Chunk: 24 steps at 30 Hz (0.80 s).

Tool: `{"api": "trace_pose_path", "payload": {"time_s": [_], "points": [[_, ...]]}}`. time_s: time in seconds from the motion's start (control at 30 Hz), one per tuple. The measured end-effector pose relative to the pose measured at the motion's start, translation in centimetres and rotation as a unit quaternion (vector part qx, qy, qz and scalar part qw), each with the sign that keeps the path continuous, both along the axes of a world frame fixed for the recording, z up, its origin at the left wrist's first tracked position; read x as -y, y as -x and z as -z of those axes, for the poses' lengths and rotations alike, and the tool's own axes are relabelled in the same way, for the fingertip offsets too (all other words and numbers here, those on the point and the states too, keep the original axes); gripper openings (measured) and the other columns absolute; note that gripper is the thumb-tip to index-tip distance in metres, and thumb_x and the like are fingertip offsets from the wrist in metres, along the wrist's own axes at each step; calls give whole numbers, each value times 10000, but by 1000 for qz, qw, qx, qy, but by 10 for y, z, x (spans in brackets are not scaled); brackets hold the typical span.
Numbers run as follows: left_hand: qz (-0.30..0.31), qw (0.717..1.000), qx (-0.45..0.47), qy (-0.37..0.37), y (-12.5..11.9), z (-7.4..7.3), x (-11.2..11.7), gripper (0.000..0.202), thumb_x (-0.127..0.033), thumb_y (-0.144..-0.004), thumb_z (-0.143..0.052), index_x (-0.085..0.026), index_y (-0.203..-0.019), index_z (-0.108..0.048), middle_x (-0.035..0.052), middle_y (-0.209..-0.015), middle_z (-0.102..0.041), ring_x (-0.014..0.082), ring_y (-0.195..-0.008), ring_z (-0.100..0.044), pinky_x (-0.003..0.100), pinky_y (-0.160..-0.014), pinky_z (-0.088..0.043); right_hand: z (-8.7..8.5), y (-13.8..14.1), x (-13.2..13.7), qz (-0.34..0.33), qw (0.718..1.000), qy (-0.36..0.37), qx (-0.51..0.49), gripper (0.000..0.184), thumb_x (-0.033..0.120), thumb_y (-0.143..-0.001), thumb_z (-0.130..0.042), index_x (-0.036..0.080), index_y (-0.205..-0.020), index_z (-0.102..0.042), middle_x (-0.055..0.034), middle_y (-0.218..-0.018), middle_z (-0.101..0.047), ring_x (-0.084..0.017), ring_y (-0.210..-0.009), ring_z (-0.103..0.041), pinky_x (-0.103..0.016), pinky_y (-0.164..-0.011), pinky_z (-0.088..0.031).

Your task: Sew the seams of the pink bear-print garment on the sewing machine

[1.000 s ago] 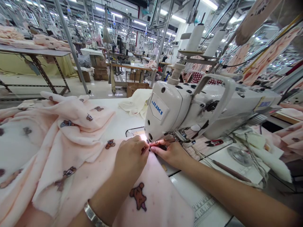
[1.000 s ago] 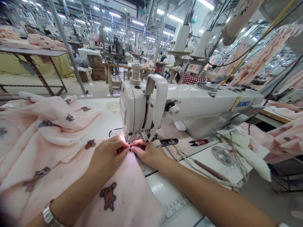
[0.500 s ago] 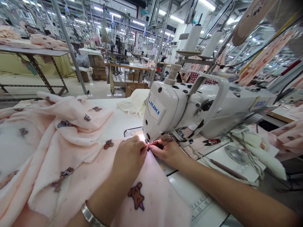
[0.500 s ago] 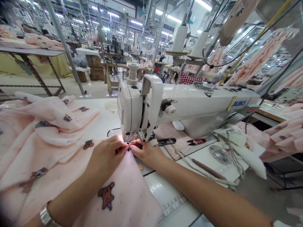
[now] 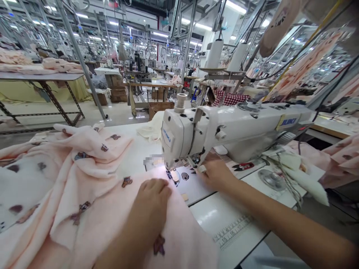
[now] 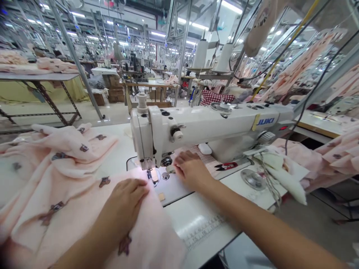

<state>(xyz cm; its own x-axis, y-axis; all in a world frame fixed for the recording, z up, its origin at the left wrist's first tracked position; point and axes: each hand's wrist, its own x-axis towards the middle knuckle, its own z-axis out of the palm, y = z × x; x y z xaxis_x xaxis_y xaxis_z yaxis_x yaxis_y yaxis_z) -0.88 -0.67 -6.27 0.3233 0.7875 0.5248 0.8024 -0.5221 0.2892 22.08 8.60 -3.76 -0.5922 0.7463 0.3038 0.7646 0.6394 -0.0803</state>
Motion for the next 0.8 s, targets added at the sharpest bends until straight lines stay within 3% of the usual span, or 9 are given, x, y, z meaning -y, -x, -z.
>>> {"api": "trace_pose_path", "payload": {"time_s": [0.13,0.2,0.33,0.4,0.5,0.57,0.67,0.73,0.8], "points": [[3,999,-32,7,-7,6,38,216,-68,-836,-472,-198,-895,-634,40,-989,-666,213,-902,-595,397,-798,-444,3,-41,8,-67,998,2,7,236,270,-877,-578,201,-1101,-608,-86,-1043,-649,-230,-958,-584,-362,-823,-455],[-1,997,-51,60,-7,0,43,201,-110,-861,-471,-227,-882,-633,21,-996,-661,202,-901,-594,378,-773,-449,6,-55,10,-60,998,-12,-4,221,219,-904,-528,208,-1108,-613,-81,-1004,-655,-226,-940,-577,-371,-820,-443],[-63,980,-77,173,-5,-23,17,230,-144,-869,-485,-223,-1036,-621,67,-1163,-613,259,-1072,-539,433,-845,-438,-5,-70,18,12,997,-58,-49,250,224,-918,-500,153,-1129,-614,-171,-1146,-593,-328,-1054,-513,-500,-859,-383],[-62,976,-83,191,-3,-32,1,282,-150,-830,-541,-211,-1098,-604,84,-1144,-618,284,-1092,-528,463,-874,-427,-14,-71,35,7,997,-54,-61,229,248,-911,-526,167,-1097,-632,-150,-1129,-602,-306,-1050,-528,-476,-869,-395],[-27,970,-94,221,1,-44,-8,126,-178,-796,-562,-231,-840,-667,37,-858,-644,253,-923,-578,399,-792,-455,-25,-61,78,-59,995,37,-70,165,321,-893,-583,219,-991,-668,-49,-899,-653,-198,-880,-595,-341,-789,-462],[-16,972,-90,216,7,-56,-3,153,-223,-820,-514,-228,-728,-635,37,-875,-623,234,-912,-572,367,-782,-454,-26,-48,110,-92,984,130,-83,221,411,-840,-653,240,-979,-669,-22,-826,-645,-186,-815,-598,-317,-718,-472],[-37,979,-29,200,18,-82,14,209,-352,-885,-418,-235,-857,-590,34,-1037,-612,193,-908,-581,315,-763,-462,-23,-27,143,-118,967,196,-109,225,428,-788,-711,268,-935,-653,-15,-811,-636,-195,-810,-597,-332,-699,-471],[-73,974,27,214,27,-100,28,265,-461,-888,-397,-253,-887,-561,-10,-814,-632,158,-691,-579,266,-599,-449,-20,-18,153,-122,955,216,-160,80,324,-843,-671,265,-858,-618,-13,-819,-636,-183,-822,-599,-334,-728,-476],[-105,970,65,208,36,-115,40,298,-543,-844,-449,-270,-875,-565,-46,-636,-589,152,-580,-550,243,-501,-411,-17,-14,155,-128,936,237,-227,68,236,-874,-622,260,-828,-579,-13,-841,-639,-174,-830,-601,-331,-754,-483]]}}
